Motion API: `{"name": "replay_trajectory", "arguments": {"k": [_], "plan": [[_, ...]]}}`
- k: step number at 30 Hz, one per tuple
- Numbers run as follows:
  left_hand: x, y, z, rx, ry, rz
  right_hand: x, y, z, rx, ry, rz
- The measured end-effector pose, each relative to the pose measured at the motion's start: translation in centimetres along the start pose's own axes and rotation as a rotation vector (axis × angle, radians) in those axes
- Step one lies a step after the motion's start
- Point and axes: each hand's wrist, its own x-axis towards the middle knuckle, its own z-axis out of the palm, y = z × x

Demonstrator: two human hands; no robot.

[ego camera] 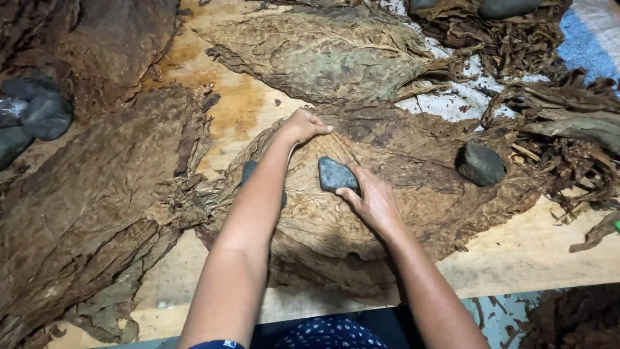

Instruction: The person presses large dried leaves on a wooden table using several smooth stones. They repeatedly lift and reposition the stones to apply pressure across different areas of the leaves.

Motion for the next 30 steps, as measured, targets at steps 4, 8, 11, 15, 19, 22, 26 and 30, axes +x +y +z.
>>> {"name": "replay_trajectory", "arguments": {"k": [4, 8, 11, 15, 19, 22, 26, 30], "plan": [[0.3, -0.8, 1.0, -0.027, 0.050, -0.030, 0.1, -0.2, 1.1, 0.084, 0.063, 0.073], [1.2, -2.0, 2.9, -0.069, 0.108, -0.004, 0.6, -5.5, -2.0, 0.110, 0.126, 0.193], [0.8, -1.7, 2.6, -0.059, 0.117, 0.000, 3.9, -2.2, 0.5, -0.005, 0.220, 0.240], [2.0, -1.9, 3.1, -0.041, 0.150, 0.012, 6.5, 0.3, 3.4, -0.250, 0.216, 0.287], [3.7, -3.4, 4.5, -0.042, 0.151, 0.020, 7.8, 1.9, 4.9, -0.396, 0.167, 0.333], [2.7, -2.7, 3.7, -0.023, 0.165, 0.045, 7.2, 0.1, 3.2, -0.349, 0.145, 0.319], [-4.9, -0.2, 1.5, -0.015, 0.284, 0.127, 4.9, 2.0, 0.6, -0.086, 0.119, 0.221], [-17.9, 5.6, 0.8, 0.154, 0.352, 0.425, -3.7, 0.9, -4.8, -0.018, 0.337, -0.016]]}}
